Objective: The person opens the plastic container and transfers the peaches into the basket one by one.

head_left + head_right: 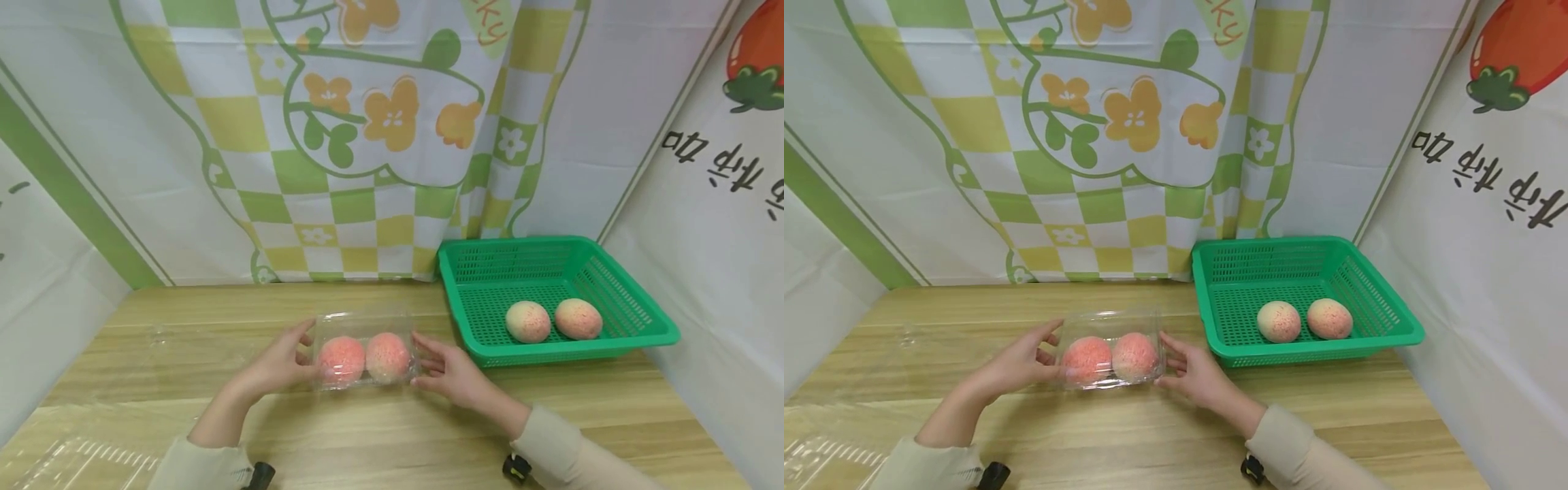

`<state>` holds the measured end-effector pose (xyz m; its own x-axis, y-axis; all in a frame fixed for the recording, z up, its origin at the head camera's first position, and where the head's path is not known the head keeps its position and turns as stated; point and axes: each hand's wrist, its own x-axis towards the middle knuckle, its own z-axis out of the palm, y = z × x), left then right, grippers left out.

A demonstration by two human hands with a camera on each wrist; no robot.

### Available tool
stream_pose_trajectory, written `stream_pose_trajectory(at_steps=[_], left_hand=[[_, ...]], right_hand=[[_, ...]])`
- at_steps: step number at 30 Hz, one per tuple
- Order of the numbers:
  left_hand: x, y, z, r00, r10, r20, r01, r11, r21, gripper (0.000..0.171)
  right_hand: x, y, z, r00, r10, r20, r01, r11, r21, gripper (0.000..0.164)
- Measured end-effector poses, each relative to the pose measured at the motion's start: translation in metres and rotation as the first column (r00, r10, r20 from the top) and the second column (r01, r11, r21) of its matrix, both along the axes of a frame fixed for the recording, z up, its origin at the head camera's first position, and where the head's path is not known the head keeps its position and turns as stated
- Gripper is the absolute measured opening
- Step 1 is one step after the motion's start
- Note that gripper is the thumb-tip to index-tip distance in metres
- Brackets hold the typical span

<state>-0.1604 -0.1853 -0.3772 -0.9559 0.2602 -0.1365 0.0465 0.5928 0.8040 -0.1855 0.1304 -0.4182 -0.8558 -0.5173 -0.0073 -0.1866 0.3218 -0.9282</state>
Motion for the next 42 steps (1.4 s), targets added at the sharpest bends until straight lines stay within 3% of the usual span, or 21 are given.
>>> stream_pose_trajectory(at_steps=[6, 14, 20, 25, 29, 33, 37, 42], left_hand=[[0.005, -0.004, -0.004, 1.0, -0.005, 0.001, 0.005, 0.999, 0.04, 0.1], [0.008, -0.012, -0.009, 0.998, -0.034, 0.053, 0.026, 0.991, 0.133, 0.1], [0.016, -0.024, -0.013, 0.99, -0.078, 0.118, 0.054, 0.979, 0.195, 0.102], [0.02, -0.032, -0.017, 0.982, -0.137, 0.132, 0.106, 0.97, 0.217, 0.092], [0.02, -0.034, -0.02, 0.976, -0.16, 0.149, 0.12, 0.961, 0.25, 0.081], [0.02, -0.036, -0.024, 0.966, -0.207, 0.157, 0.15, 0.937, 0.314, 0.062], [0.02, -0.036, -0.027, 0.958, -0.24, 0.155, 0.171, 0.917, 0.361, 0.051], [0.018, -0.036, -0.029, 0.958, -0.237, 0.163, 0.163, 0.913, 0.373, 0.046]], right_hand=[[0.004, 0.002, 0.0, 1.0, 0.007, -0.009, -0.007, 1.0, 0.009, 0.08], [0.005, 0.006, 0.006, 0.997, 0.059, -0.046, -0.057, 0.996, 0.063, 0.082], [0.009, -0.002, 0.028, 0.978, 0.033, -0.204, -0.002, 0.988, 0.153, 0.079], [0.009, -0.023, 0.049, 0.913, 0.127, -0.387, -0.036, 0.971, 0.236, 0.071], [0.007, -0.048, 0.059, 0.867, 0.229, -0.442, -0.086, 0.943, 0.321, 0.067], [0.004, -0.075, 0.061, 0.809, 0.343, -0.477, -0.099, 0.88, 0.465, 0.062], [0.001, -0.094, 0.056, 0.74, 0.422, -0.523, -0.029, 0.797, 0.603, 0.058], [0.0, -0.107, 0.049, 0.675, 0.477, -0.563, 0.051, 0.73, 0.681, 0.058]])
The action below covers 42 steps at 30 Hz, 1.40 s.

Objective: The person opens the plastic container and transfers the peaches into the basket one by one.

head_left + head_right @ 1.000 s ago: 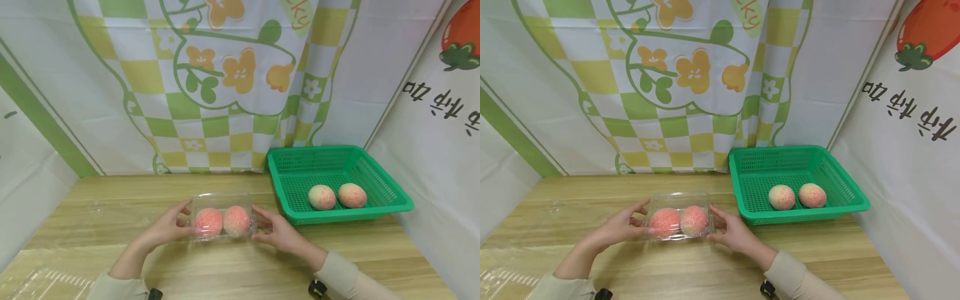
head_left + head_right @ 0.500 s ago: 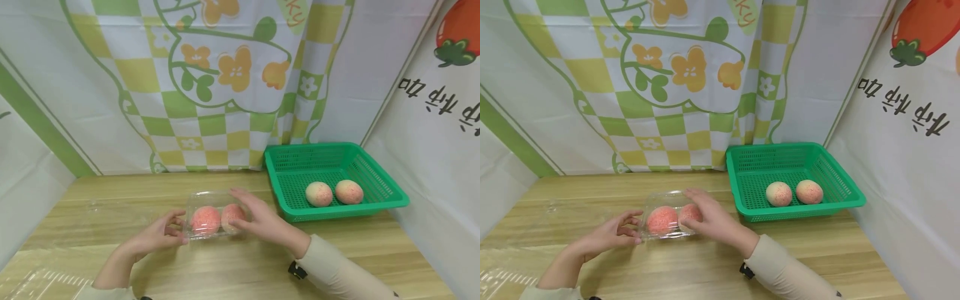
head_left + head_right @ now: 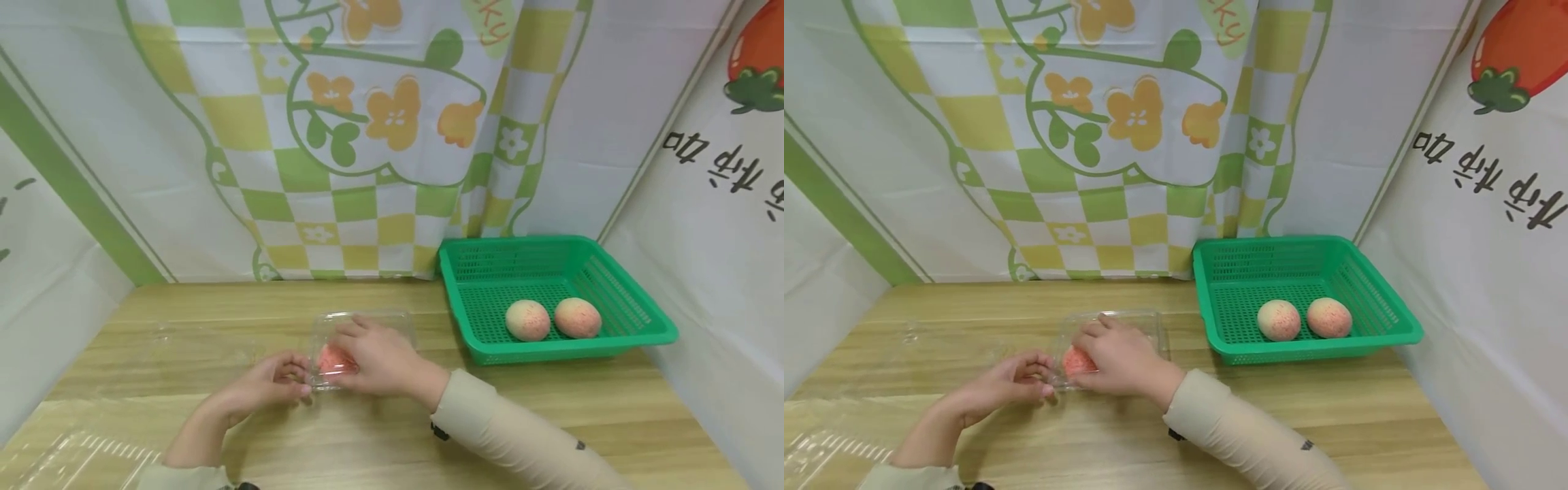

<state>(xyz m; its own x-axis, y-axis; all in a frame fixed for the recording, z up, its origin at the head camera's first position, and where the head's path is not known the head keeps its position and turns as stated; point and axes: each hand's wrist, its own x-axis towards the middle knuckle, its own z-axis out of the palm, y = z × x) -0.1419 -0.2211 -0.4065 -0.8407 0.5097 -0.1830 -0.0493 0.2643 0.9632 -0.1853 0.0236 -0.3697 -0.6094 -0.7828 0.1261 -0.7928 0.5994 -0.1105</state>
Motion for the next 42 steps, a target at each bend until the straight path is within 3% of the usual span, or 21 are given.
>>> stream_pose_trajectory(at_steps=[7, 14, 16, 23, 27, 31, 37, 40, 42], left_hand=[[-0.003, 0.004, -0.002, 1.0, 0.021, 0.016, -0.02, 1.0, -0.018, 0.041], [-0.003, 0.006, -0.002, 0.999, 0.035, 0.004, -0.035, 0.999, -0.021, 0.038], [-0.002, 0.007, -0.003, 0.999, 0.042, -0.004, -0.042, 0.999, -0.031, 0.037], [-0.003, 0.011, -0.003, 0.995, 0.099, -0.019, -0.1, 0.993, -0.065, 0.042], [-0.003, 0.012, -0.004, 0.993, 0.115, -0.029, -0.117, 0.991, -0.072, 0.041], [-0.003, 0.013, -0.006, 0.993, 0.115, -0.032, -0.117, 0.991, -0.061, 0.038], [-0.002, 0.013, -0.006, 0.992, 0.124, -0.029, -0.125, 0.991, -0.044, 0.035], [-0.002, 0.015, -0.005, 0.992, 0.119, -0.04, -0.121, 0.992, -0.045, 0.033], [-0.001, 0.016, -0.005, 0.992, 0.117, -0.045, -0.119, 0.992, -0.044, 0.033]], right_hand=[[0.0, -0.005, -0.003, 0.986, 0.056, -0.155, -0.043, 0.996, 0.084, 0.055], [0.001, -0.007, -0.005, 0.948, 0.13, -0.292, -0.061, 0.97, 0.234, 0.055], [0.002, -0.007, -0.006, 0.923, 0.163, -0.349, -0.072, 0.963, 0.259, 0.053], [-0.002, -0.008, -0.012, 0.798, 0.286, -0.531, -0.164, 0.95, 0.266, 0.042], [-0.002, -0.009, -0.018, 0.715, 0.3, -0.631, -0.184, 0.952, 0.244, 0.038], [-0.004, -0.008, -0.026, 0.664, 0.287, -0.691, -0.203, 0.958, 0.203, 0.038], [-0.008, -0.006, -0.033, 0.638, 0.28, -0.718, -0.258, 0.955, 0.144, 0.039], [-0.009, -0.005, -0.032, 0.668, 0.26, -0.697, -0.26, 0.959, 0.109, 0.035], [-0.008, -0.003, -0.031, 0.713, 0.23, -0.663, -0.239, 0.968, 0.079, 0.033]])
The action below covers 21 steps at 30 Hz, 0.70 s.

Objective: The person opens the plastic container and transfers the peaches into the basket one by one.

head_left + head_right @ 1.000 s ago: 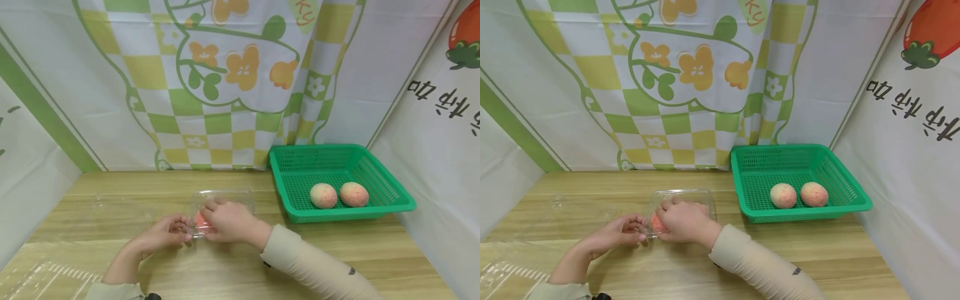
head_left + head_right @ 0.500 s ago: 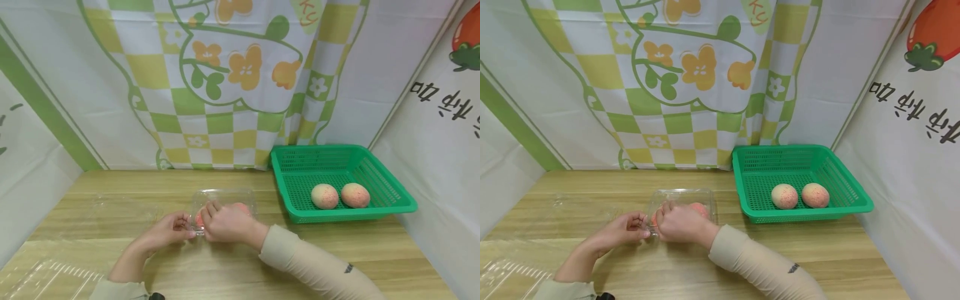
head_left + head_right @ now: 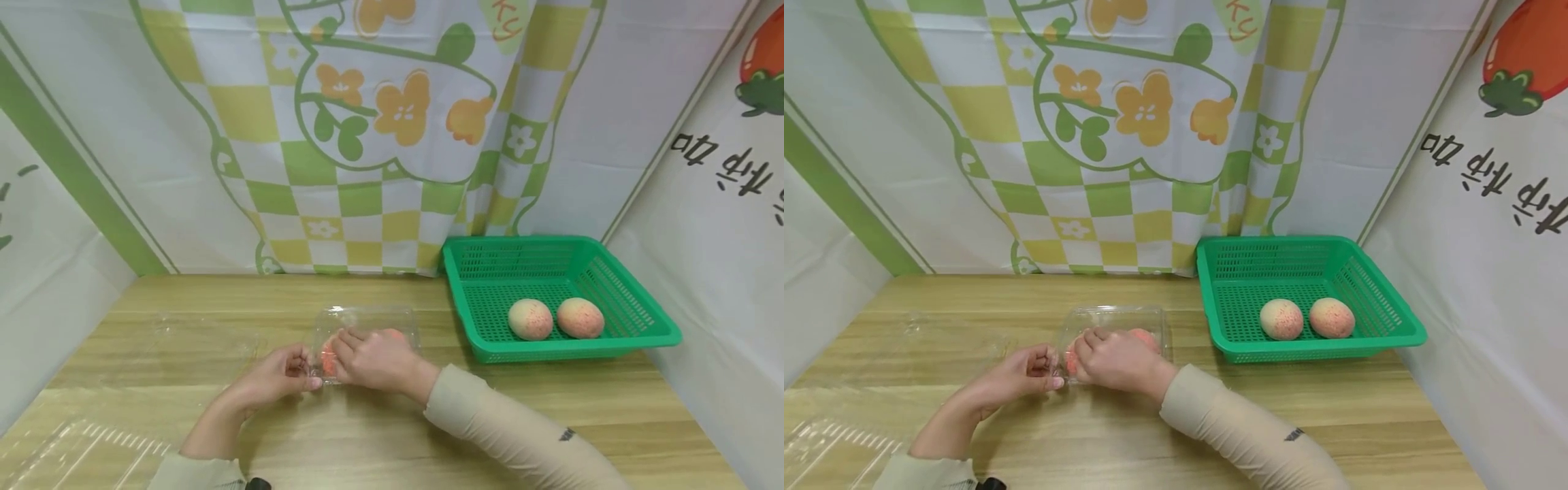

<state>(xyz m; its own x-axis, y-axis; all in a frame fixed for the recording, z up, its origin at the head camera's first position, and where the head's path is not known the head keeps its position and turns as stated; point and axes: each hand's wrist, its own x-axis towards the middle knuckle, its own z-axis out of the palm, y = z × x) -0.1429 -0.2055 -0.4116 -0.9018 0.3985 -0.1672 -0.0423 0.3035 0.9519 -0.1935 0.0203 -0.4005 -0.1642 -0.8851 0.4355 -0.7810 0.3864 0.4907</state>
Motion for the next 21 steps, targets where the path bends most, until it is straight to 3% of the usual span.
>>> stream_pose_trajectory(at_steps=[4, 9, 16, 21], left_hand=[[0.001, 0.0, -0.002, 1.0, 0.007, 0.007, -0.007, 1.0, -0.001, 0.032], [0.0, -0.002, -0.004, 0.999, 0.024, 0.029, -0.023, 1.0, -0.021, 0.033], [0.0, -0.001, -0.002, 0.997, 0.051, 0.061, -0.047, 0.997, -0.06, 0.039], [-0.001, 0.001, -0.002, 0.997, 0.053, 0.053, -0.05, 0.997, -0.061, 0.042]], right_hand=[[0.002, 0.002, 0.003, 0.985, -0.052, 0.163, 0.055, 0.998, -0.017, 0.037], [0.001, 0.007, 0.004, 0.941, -0.058, 0.334, 0.07, 0.997, -0.025, 0.043], [-0.002, 0.027, 0.016, 0.809, -0.064, 0.585, 0.108, 0.993, -0.041, 0.065], [-0.005, 0.049, 0.019, 0.729, -0.123, 0.674, 0.18, 0.984, -0.015, 0.084]])
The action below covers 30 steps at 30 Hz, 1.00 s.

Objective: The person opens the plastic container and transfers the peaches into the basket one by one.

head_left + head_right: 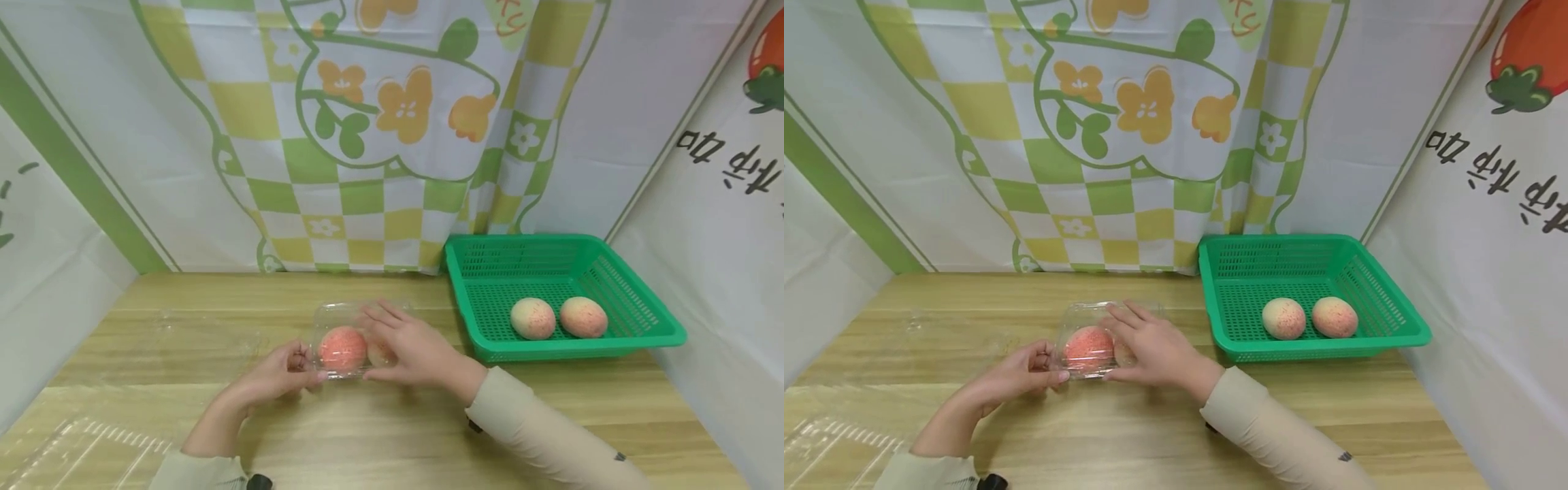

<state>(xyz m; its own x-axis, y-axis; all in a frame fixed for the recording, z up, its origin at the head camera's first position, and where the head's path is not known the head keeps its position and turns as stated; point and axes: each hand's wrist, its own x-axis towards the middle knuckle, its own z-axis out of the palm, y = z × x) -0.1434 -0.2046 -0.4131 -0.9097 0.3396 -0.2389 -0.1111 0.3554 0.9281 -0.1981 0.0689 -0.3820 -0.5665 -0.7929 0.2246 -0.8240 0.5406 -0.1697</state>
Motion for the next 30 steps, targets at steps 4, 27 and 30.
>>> stream_pose_trajectory(at_steps=[4, 27, 30], left_hand=[[0.0, 0.0, 0.0, 1.0, 0.009, -0.005, -0.009, 1.0, -0.003, 0.042], [0.003, 0.005, 0.004, 1.0, 0.019, -0.006, -0.019, 1.0, -0.007, 0.034], [0.003, 0.008, 0.005, 1.0, 0.013, -0.004, -0.013, 1.0, 0.005, 0.032]], right_hand=[[-0.001, 0.014, -0.003, 0.995, -0.032, 0.09, 0.033, 0.999, -0.014, 0.089], [-0.01, 0.034, -0.015, 0.995, -0.016, -0.103, 0.01, 0.998, -0.06, 0.072], [-0.011, 0.037, -0.017, 0.981, 0.002, -0.193, -0.015, 0.998, -0.068, 0.062]])
